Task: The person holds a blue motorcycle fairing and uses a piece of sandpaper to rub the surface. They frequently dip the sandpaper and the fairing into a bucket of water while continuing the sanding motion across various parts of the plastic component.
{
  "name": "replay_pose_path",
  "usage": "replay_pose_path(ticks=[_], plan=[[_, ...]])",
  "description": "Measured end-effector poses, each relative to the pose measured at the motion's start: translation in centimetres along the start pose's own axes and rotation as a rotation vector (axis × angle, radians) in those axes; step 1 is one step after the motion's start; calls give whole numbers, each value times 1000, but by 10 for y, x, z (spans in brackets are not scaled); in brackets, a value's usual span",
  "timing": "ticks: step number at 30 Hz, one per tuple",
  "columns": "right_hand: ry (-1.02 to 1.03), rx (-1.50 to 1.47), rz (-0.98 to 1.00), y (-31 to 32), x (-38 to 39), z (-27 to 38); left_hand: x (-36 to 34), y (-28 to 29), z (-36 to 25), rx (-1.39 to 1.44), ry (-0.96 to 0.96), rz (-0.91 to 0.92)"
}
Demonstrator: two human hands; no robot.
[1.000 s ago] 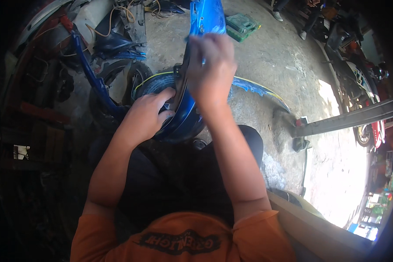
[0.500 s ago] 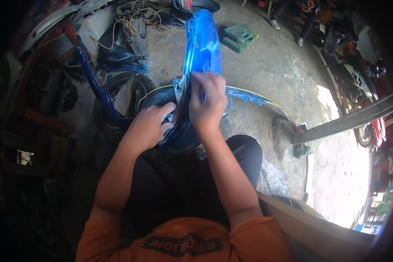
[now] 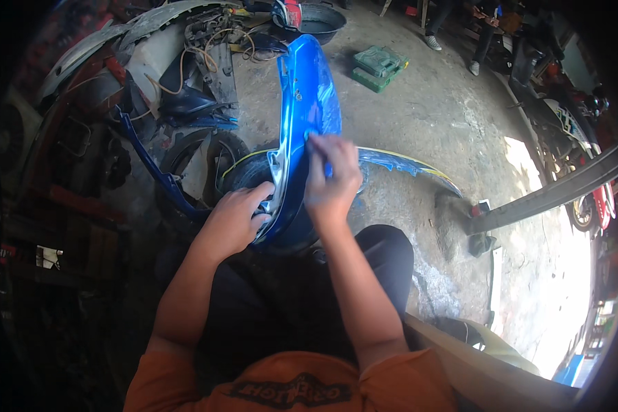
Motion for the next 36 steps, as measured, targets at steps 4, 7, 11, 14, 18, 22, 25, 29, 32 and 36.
replay_pose_path(ticks=[4,7,11,14,18,22,25,29,32,36], plan=[[18,-10,-46,-4,-4,0,-1,-2,-2,26,-4,-23],[97,-109,-81,-33,-60,15,0,-6,-2,11,1,5],[114,-191,-51,-60,-137,31,0,-8,-5,-18,-56,-22],[203,-195,-75,-53,-125,22,-1,-5,-5,-8,-11,51],[56,-79,-24,-9,-29,-4,2,-5,-2,-18,8,31],[-5,13,28,10,18,-4,0,-2,-1,-36,60,15],[-74,-75,-38,-7,-8,6,7,-4,2,-24,0,13],[234,-159,-95,-37,-82,31,8,-7,-1,4,39,25],[255,-114,11,-43,-114,45,7,-10,0,3,8,34],[459,-20,113,-17,-77,53,10,-11,2,-16,19,62]])
Point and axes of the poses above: each hand's wrist, its own x-axis away from the middle knuckle, its own y-axis out of the back of the hand, z = x × y, the point moved 1 cm from there along -x, towards the middle knuckle, and after that the axes turned 12 degrees about -z, right-handed, at the moved point
